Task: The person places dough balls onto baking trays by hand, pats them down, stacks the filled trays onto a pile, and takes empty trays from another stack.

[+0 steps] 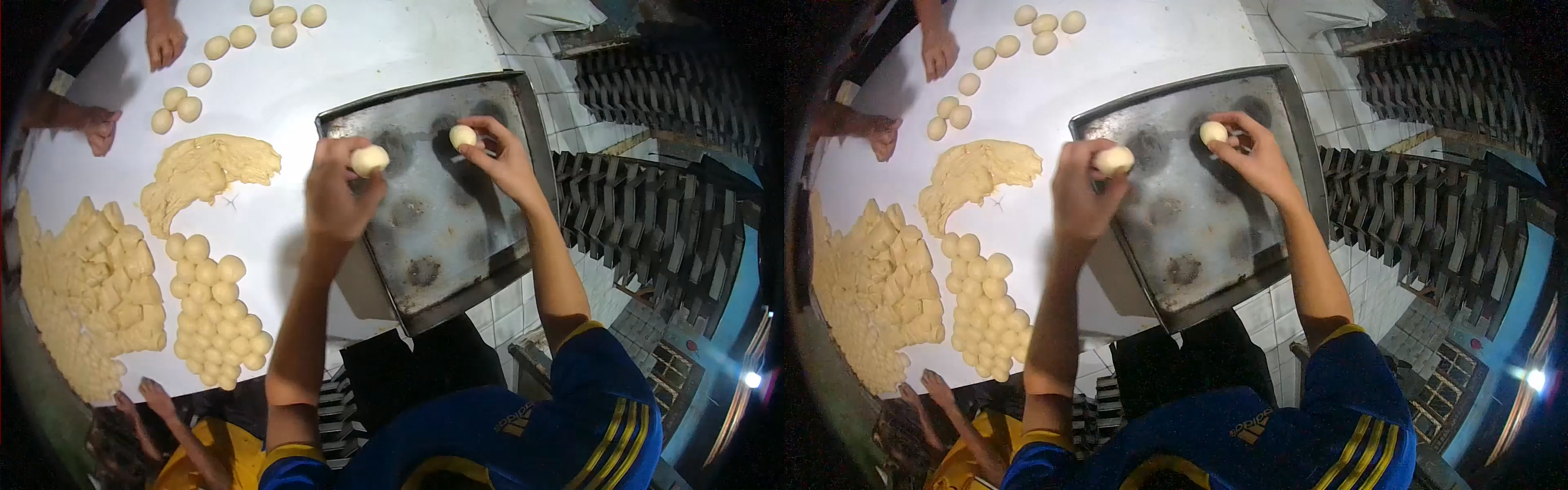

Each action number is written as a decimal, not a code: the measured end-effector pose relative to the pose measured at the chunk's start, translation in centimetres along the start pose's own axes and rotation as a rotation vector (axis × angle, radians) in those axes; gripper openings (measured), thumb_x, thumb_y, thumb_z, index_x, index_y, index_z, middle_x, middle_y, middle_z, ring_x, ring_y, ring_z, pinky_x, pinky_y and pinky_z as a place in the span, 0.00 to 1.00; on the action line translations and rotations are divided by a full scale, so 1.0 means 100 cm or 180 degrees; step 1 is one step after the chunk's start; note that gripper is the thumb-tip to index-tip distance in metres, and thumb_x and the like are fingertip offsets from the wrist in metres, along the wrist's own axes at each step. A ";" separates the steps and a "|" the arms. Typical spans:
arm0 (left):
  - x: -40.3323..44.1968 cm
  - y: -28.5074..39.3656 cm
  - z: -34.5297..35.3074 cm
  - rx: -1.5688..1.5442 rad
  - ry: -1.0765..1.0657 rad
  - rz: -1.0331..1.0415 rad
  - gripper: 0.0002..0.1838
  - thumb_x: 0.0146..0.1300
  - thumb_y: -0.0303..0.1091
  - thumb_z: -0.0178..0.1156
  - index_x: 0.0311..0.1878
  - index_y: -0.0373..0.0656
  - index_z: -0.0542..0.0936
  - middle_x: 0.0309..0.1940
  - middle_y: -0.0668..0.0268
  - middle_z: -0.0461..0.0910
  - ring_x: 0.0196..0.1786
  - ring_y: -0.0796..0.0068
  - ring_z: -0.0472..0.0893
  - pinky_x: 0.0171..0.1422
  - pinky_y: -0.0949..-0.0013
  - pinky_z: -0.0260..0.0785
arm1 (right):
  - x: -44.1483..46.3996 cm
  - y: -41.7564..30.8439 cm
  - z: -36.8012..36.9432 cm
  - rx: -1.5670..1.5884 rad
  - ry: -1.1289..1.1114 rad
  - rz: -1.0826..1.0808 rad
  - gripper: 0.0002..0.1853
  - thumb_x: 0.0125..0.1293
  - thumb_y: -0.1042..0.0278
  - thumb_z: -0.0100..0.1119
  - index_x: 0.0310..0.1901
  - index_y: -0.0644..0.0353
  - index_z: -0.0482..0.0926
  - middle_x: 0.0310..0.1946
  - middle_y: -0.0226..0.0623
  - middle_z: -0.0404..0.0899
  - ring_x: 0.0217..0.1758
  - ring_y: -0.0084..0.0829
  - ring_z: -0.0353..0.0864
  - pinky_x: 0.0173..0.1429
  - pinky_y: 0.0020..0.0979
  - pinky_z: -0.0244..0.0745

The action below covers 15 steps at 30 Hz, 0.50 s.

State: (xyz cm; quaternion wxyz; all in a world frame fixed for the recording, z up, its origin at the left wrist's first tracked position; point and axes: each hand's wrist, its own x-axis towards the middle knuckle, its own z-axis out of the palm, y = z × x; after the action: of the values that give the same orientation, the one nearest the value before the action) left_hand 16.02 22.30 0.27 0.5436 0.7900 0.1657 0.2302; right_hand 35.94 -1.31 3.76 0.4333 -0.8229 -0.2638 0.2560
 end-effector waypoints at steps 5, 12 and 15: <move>-0.014 -0.001 0.074 0.0510 0.0178 -0.0393 0.20 0.65 0.25 0.74 0.60 0.40 0.83 0.55 0.55 0.79 0.53 0.55 0.86 0.56 0.58 0.83 | -0.008 0.040 -0.008 -0.0061 0.0074 0.0172 0.20 0.72 0.67 0.76 0.64 0.58 0.86 0.53 0.32 0.88 0.50 0.24 0.87 0.56 0.29 0.83; -0.008 -0.005 0.109 0.1317 0.0316 -0.0475 0.22 0.65 0.25 0.72 0.62 0.42 0.83 0.58 0.53 0.76 0.63 0.46 0.80 0.65 0.50 0.78 | 0.019 0.069 -0.002 -0.0876 0.0136 -0.0678 0.23 0.69 0.65 0.76 0.65 0.53 0.86 0.55 0.45 0.86 0.51 0.45 0.90 0.58 0.40 0.87; -0.014 -0.019 0.114 0.1480 0.0141 -0.0699 0.27 0.65 0.27 0.73 0.67 0.43 0.81 0.62 0.50 0.74 0.67 0.43 0.77 0.71 0.48 0.74 | 0.022 0.081 0.000 -0.1267 -0.0173 -0.0814 0.30 0.67 0.60 0.79 0.71 0.46 0.83 0.65 0.47 0.83 0.64 0.51 0.86 0.68 0.50 0.84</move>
State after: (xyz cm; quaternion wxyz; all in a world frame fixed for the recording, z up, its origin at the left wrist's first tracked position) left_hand 21.02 13.27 -5.21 0.3653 0.8658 0.3107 0.1428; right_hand 39.22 -3.79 -3.54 0.2841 -0.8448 -0.4227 0.1640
